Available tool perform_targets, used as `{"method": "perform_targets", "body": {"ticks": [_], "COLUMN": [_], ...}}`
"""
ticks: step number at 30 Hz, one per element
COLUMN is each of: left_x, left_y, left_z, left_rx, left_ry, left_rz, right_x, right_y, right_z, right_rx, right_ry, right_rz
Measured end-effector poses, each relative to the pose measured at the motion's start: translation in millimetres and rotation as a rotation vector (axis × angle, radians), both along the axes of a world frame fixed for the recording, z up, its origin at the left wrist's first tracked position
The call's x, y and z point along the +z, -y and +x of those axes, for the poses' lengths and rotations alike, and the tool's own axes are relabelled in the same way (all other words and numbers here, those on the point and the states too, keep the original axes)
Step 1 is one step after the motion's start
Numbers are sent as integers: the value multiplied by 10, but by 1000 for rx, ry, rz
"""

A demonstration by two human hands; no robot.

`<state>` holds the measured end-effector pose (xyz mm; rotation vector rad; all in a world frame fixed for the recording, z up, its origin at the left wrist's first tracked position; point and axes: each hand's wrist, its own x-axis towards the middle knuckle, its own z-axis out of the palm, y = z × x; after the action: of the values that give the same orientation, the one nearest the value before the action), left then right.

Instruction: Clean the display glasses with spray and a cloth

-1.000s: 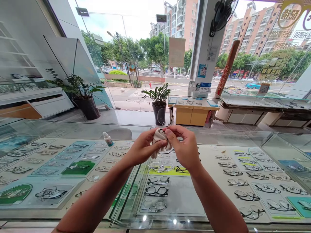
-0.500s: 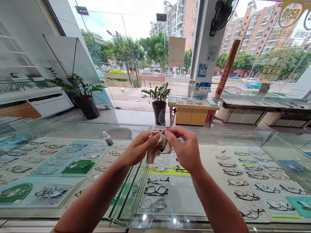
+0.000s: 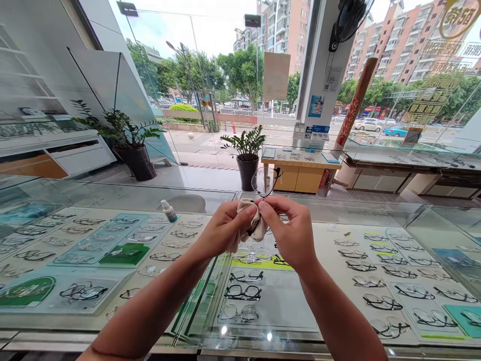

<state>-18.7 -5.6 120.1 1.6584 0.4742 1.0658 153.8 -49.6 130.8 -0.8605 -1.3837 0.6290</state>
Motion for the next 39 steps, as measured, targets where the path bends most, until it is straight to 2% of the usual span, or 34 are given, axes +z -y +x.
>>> {"method": "perform_targets", "body": {"ticks": [3, 7, 10, 12, 17, 20, 26, 33, 39], "left_x": [51, 174, 221, 203, 74, 71, 129, -13, 3], "left_y": [-33, -85, -86, -74, -26, 9, 9, -54, -27], "left_z": [-67, -261, -342, -317, -108, -79, -144, 15, 85], "left_rx": [-55, -276, -355, -315, -113, -100, -162, -25, 96], "left_ry": [-12, -86, -147, -155, -46, -51, -111, -41, -8], "left_rz": [-35, -167, -168, -135, -13, 24, 14, 7, -18], "right_x": [6, 20, 22, 18, 11, 17, 14, -14, -12], "right_y": [-11, -26, -10, 14, 72, 61, -55, -108, -143], "right_z": [6, 1, -16, -29, -52, -47, -34, -46, -47], "right_rx": [-14, -31, -20, -11, 2, -18, -16, 49, 102], "right_ry": [17, 27, 29, 28, 17, 4, -93, -94, -103], "right_rz": [-9, -22, -28, -26, -3, 0, -38, -74, -61]}}
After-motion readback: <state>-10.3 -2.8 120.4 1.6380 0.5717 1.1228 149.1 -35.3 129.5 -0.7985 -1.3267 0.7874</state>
